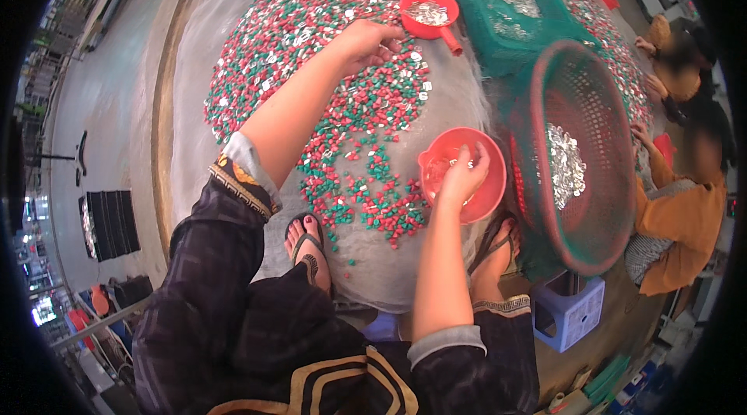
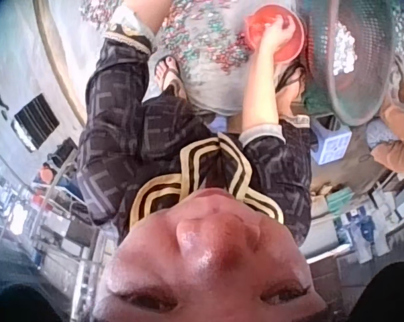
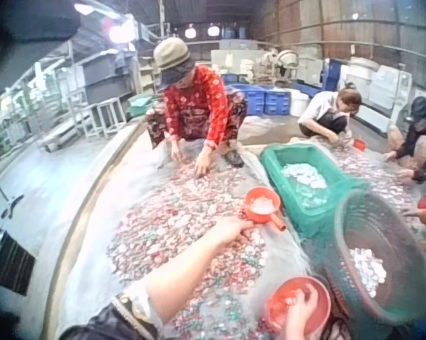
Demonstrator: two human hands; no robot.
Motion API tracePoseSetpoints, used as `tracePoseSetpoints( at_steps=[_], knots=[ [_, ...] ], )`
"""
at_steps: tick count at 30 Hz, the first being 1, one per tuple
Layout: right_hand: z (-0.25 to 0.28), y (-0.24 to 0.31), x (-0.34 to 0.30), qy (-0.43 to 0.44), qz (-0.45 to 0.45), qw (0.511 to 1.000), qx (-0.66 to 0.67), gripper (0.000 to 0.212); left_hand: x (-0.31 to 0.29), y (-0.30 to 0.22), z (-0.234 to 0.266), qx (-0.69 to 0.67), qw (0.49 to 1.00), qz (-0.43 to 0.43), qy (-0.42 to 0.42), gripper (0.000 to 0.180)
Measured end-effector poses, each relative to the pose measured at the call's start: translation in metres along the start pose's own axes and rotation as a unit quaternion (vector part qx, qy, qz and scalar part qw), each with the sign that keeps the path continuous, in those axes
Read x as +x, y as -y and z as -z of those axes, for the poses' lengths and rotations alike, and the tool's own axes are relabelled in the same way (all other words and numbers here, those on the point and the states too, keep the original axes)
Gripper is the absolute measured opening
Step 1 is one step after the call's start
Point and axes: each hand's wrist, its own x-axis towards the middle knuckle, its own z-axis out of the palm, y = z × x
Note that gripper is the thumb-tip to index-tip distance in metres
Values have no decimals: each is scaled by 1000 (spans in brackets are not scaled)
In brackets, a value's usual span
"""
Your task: The person picks up small white tiles from a large pile on a sheet on the floor and places them into a red plastic bowl.
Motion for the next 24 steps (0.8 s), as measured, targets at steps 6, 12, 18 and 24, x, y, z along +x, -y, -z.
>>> tracePoseSetpoints(
  at_steps=[6, 12, 18, 24],
  knots=[
    [-8, 31, -46, 105, 72, 990, 66, 19, -56, 98, 80, 260, 965, -19, -41, 22],
    [-29, -4, -130, 485, 341, 789, -165, 23, -120, 234, 87, 513, 850, -39, -117, 14],
    [-3, -55, -148, 455, 389, 713, -365, 35, -146, 270, 49, 398, 888, -198, -112, 21],
    [-3, -61, -128, 322, 312, 816, -365, 27, -113, 248, 76, 475, 851, -150, -165, 16]
  ],
)
